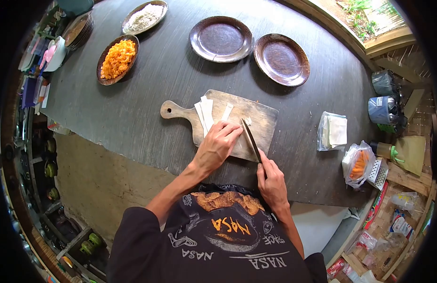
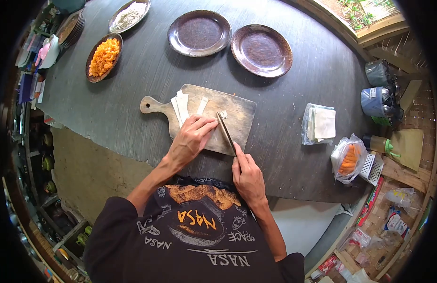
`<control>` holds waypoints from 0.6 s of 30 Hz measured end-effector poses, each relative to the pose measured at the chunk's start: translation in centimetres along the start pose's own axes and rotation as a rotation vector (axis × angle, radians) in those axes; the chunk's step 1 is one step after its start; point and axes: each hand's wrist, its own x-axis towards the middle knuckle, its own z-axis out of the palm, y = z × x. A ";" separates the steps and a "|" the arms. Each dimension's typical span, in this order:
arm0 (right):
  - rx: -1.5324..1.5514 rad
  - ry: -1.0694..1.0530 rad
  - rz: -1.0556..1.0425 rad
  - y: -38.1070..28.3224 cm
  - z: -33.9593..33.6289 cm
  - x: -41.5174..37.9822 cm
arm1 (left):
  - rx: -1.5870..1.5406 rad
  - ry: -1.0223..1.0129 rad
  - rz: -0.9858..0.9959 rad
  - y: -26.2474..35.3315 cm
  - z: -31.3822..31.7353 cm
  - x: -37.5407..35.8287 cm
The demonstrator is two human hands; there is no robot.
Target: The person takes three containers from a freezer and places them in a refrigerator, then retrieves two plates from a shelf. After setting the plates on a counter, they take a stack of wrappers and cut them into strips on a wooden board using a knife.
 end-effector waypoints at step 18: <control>-0.052 -0.037 0.032 -0.2 -0.2 -0.4 | 0.058 0.000 -0.031 0.5 0.7 -0.7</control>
